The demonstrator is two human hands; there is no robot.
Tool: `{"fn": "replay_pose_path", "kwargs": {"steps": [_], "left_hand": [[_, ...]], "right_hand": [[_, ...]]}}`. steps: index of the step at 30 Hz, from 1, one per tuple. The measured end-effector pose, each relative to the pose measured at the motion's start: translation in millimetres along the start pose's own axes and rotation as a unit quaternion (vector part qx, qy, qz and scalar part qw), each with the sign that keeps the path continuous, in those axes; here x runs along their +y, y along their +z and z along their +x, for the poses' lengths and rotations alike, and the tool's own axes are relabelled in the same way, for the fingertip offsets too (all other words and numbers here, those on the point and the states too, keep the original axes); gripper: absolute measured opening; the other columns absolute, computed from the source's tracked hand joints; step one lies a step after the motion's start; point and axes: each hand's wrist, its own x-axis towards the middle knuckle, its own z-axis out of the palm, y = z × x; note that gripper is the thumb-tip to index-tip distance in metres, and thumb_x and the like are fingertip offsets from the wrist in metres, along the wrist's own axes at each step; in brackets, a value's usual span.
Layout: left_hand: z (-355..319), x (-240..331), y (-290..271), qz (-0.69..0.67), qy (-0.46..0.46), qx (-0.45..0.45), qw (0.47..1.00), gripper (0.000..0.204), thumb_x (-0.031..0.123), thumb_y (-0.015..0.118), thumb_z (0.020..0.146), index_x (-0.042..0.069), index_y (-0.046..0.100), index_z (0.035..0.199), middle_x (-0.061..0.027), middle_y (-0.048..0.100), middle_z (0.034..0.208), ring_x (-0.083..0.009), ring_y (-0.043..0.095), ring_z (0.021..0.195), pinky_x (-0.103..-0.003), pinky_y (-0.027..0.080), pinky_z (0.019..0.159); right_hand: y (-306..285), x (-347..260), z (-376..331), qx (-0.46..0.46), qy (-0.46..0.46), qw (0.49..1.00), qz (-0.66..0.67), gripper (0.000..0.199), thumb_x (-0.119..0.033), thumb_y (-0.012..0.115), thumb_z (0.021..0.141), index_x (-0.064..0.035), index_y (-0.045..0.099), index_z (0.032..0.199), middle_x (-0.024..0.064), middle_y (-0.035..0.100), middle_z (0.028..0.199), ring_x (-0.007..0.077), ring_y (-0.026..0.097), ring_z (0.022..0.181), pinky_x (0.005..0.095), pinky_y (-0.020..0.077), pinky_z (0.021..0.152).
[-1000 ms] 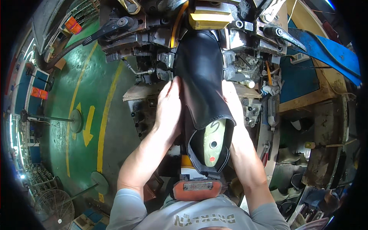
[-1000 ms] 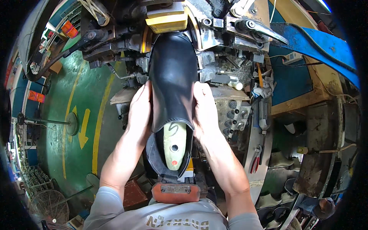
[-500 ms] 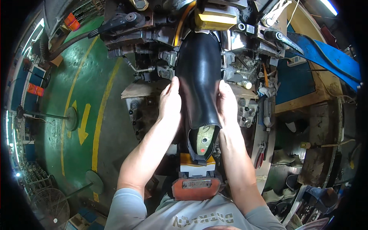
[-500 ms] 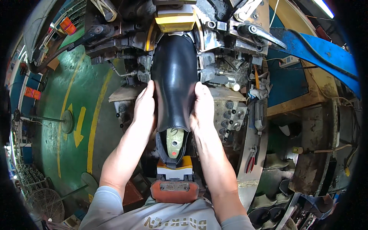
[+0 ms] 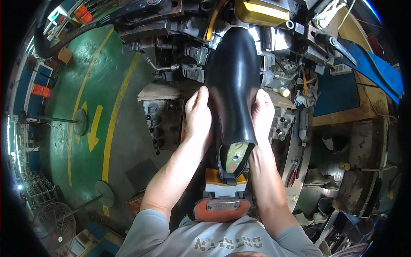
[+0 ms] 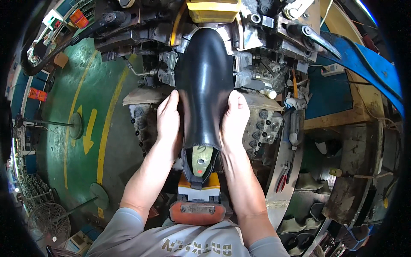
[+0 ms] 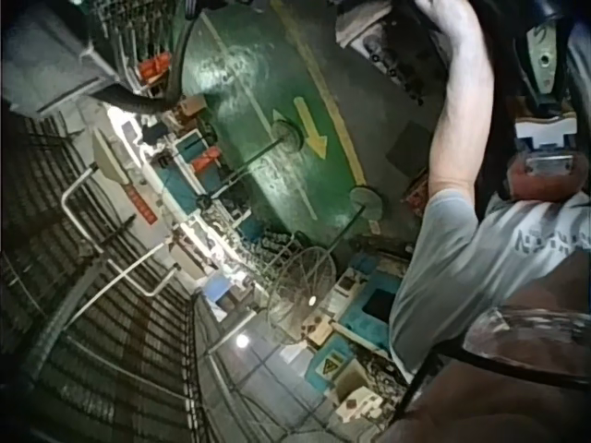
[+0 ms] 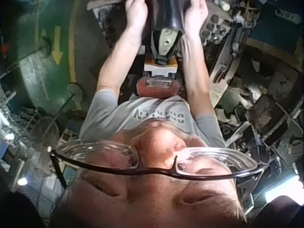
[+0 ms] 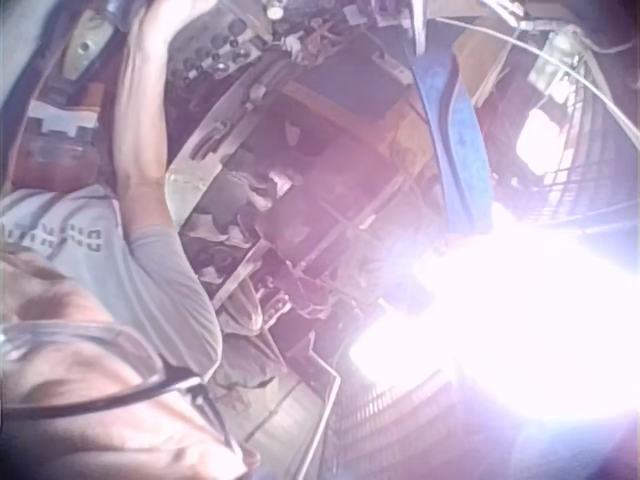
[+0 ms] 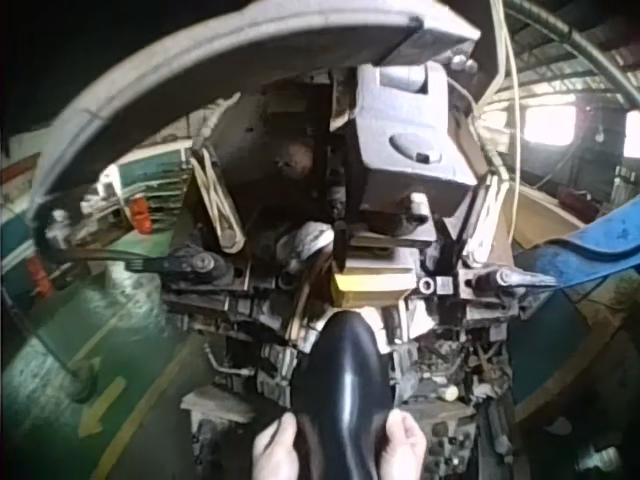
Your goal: The person repeatedly picks up black shoe uppers from a conveyor belt and places them onto a shoe last mounted on a machine. They press the material into the machine's mold to shape the shoe upper. The person handles the items one at a time, moving them from the belt to the machine and back.
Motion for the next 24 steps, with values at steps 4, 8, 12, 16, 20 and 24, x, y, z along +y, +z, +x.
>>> {"fn": "replay_pose_path", "kwargs": {"steps": [4, 8, 12, 16, 20, 24], "left_hand": [[13.5, -12.4, -3.2, -0.008, 0.007, 0.02, 1.0, 0.031, 0.028, 0.053, 0.101, 0.0, 0.066, 0.101, 0.0012, 0.061, 0.089, -0.0076, 0.052, 0.08, -0.024, 0.044, 0.074], [15.2, -7.0, 0.1, 0.024, 0.034, 0.014, 0.999, 0.028, 0.024, 0.053, 0.101, -0.001, 0.063, 0.106, -0.0018, 0.062, 0.094, -0.0078, 0.052, 0.083, -0.023, 0.044, 0.077], [-8.3, 37.5, 20.4, 0.305, 0.404, -0.222, 0.833, 0.019, 0.018, 0.057, 0.093, 0.002, 0.064, 0.099, -0.0079, 0.065, 0.099, -0.0167, 0.058, 0.092, -0.034, 0.044, 0.087], [-24.2, 53.7, 28.8, 0.363, 0.491, -0.424, 0.669, 0.014, 0.016, 0.061, 0.083, 0.003, 0.067, 0.083, -0.0107, 0.067, 0.088, -0.0285, 0.063, 0.087, -0.047, 0.042, 0.096], [-32.9, 52.6, 36.7, 0.353, 0.494, -0.389, 0.693, 0.011, 0.012, 0.059, 0.082, 0.002, 0.066, 0.081, -0.0115, 0.066, 0.085, -0.0313, 0.062, 0.082, -0.047, 0.043, 0.093], [-39.4, 60.2, 33.7, 0.354, 0.448, -0.392, 0.721, 0.016, 0.007, 0.052, 0.087, -0.001, 0.066, 0.089, -0.0152, 0.065, 0.094, -0.0321, 0.06, 0.093, -0.046, 0.04, 0.098]], "right_hand": [[5.8, -3.0, 8.3, 0.019, 0.086, 0.99, 0.106, 0.023, -0.025, 0.063, 0.096, -0.0037, 0.062, 0.088, -0.0003, 0.061, 0.083, 0.0081, 0.054, 0.072, 0.0251, 0.0471, 0.068], [1.5, -9.2, 11.6, -0.03, 0.142, 0.986, 0.077, 0.02, -0.023, 0.06, 0.097, -0.0035, 0.058, 0.092, 0.0018, 0.061, 0.085, 0.011, 0.058, 0.077, 0.0268, 0.0525, 0.073], [0.3, -9.5, -6.3, -0.131, 0.284, 0.936, 0.159, 0.049, -0.039, 0.046, 0.102, -0.0094, 0.041, 0.141, 0.0092, 0.057, 0.122, 0.0158, 0.056, 0.114, 0.034, 0.0509, 0.093], [-17.1, 34.4, -23.4, -0.158, 0.193, 0.953, 0.172, 0.053, -0.046, 0.033, 0.104, -0.0045, 0.045, 0.135, 0.0067, 0.06, 0.114, 0.0143, 0.061, 0.102, 0.0254, 0.0526, 0.085], [-1.3, -5.9, -29.9, -0.15, 0.217, 0.952, 0.154, 0.05, -0.045, 0.029, 0.106, -0.0057, 0.05, 0.128, 0.0044, 0.062, 0.107, 0.0111, 0.062, 0.093, 0.0239, 0.053, 0.078], [5.5, -30.7, -50.5, -0.082, 0.267, 0.952, 0.125, 0.047, -0.042, 0.029, 0.106, -0.0052, 0.051, 0.126, 0.0063, 0.062, 0.11, 0.0113, 0.06, 0.097, 0.0295, 0.0509, 0.086]]}}
